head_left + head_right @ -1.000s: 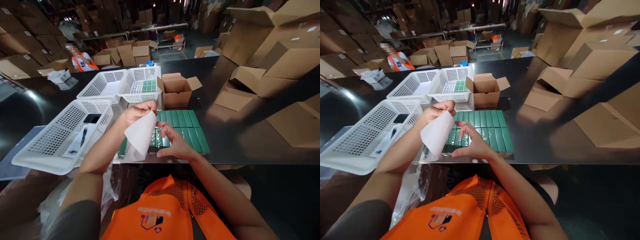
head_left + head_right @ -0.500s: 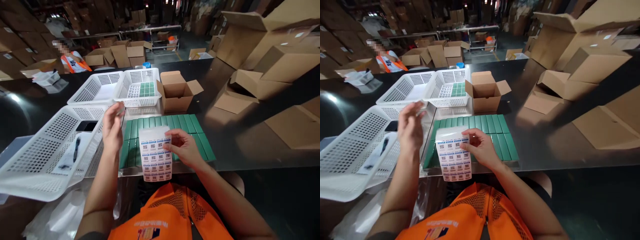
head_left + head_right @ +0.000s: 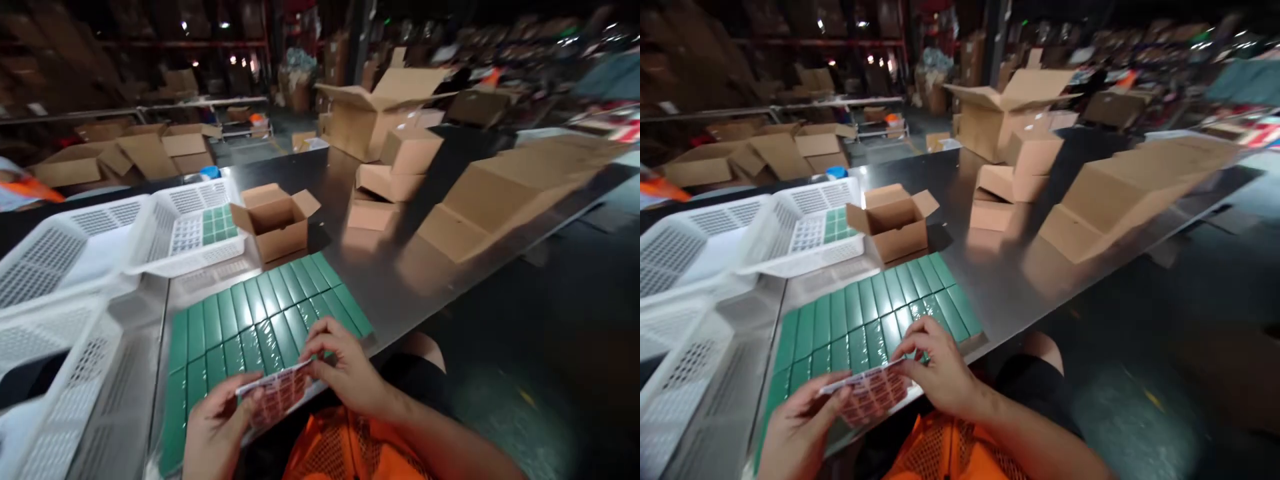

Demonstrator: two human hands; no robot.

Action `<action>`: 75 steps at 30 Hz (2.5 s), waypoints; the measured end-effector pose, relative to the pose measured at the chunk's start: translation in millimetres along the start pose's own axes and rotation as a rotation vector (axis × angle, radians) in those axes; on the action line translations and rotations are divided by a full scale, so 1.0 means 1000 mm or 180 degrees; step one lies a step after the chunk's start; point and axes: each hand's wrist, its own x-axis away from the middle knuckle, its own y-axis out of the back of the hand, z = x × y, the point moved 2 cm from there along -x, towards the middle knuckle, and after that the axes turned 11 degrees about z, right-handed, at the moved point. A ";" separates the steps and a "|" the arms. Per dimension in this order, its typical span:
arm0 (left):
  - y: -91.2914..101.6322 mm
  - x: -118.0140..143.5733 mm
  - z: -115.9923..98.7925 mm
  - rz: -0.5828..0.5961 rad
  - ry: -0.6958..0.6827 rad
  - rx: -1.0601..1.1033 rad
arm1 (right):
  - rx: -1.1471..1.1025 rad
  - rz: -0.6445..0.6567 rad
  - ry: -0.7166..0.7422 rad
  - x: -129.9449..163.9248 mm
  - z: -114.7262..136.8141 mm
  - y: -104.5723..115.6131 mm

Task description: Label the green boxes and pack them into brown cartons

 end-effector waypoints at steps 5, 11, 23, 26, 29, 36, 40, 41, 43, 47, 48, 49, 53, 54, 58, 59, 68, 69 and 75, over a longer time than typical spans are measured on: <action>-0.024 -0.009 -0.016 -0.0028 -0.0561 0.0057 | -0.0329 -0.0265 -0.0393 0.012 -0.008 0.015; -0.054 -0.005 -0.033 0.0063 -0.0476 0.0152 | 0.0680 -0.0636 0.0660 0.033 0.006 0.029; -0.061 0.013 -0.012 -0.0213 0.0078 0.1012 | -0.0197 -0.0223 -0.1548 -0.032 -0.076 0.141; -0.061 0.016 -0.009 -0.0273 0.0099 0.1024 | -0.0227 -0.0096 -0.1803 -0.036 -0.089 0.138; -0.060 0.017 -0.004 -0.0246 0.0107 0.1053 | -0.0149 -0.0136 -0.1843 -0.034 -0.092 0.134; -0.059 0.012 -0.004 -0.0161 0.0102 0.0949 | 0.0270 -0.0113 -0.1932 -0.028 -0.096 0.134; -0.062 0.007 -0.005 -0.0105 0.0083 0.0916 | 0.0616 -0.0084 -0.1990 -0.033 -0.095 0.133; -0.063 0.006 -0.004 -0.0094 0.0081 0.0915 | 0.0769 -0.0042 -0.2049 -0.035 -0.094 0.134; -0.065 0.004 -0.004 -0.0102 0.0059 0.0911 | 0.1200 0.0062 -0.2162 -0.039 -0.092 0.137; -0.070 0.003 -0.008 -0.0151 -0.0046 0.0904 | 0.2037 -0.0136 -0.1722 -0.038 -0.075 0.134; -0.072 0.002 -0.010 -0.0163 -0.0064 0.0891 | 0.2010 -0.0236 -0.1423 -0.034 -0.068 0.128; -0.073 0.002 -0.012 -0.0180 -0.0080 0.0878 | 0.1865 -0.0231 -0.1111 -0.030 -0.060 0.119; -0.077 0.000 -0.019 -0.0205 -0.0134 0.0859 | 0.1019 0.0680 -0.0408 -0.010 -0.030 0.072; -0.077 -0.001 -0.020 -0.0210 -0.0139 0.0855 | 0.0920 0.0851 -0.0338 -0.007 -0.026 0.063; -0.074 -0.003 -0.017 -0.0273 -0.0135 0.0795 | 0.0856 0.0773 -0.0175 -0.002 -0.022 0.052; -0.074 -0.003 -0.016 -0.0273 -0.0152 0.0784 | 0.0883 0.0724 -0.0186 -0.003 -0.023 0.052; -0.075 -0.002 -0.016 -0.0270 -0.0183 0.0838 | 0.0446 0.0565 0.0374 -0.011 -0.012 0.049; -0.073 -0.002 -0.014 -0.0263 -0.0157 0.0831 | 0.0261 0.0365 0.0324 -0.014 -0.012 0.055; -0.064 -0.003 -0.002 -0.0219 -0.0089 0.0751 | 0.0017 0.0233 -0.1164 -0.044 -0.050 0.106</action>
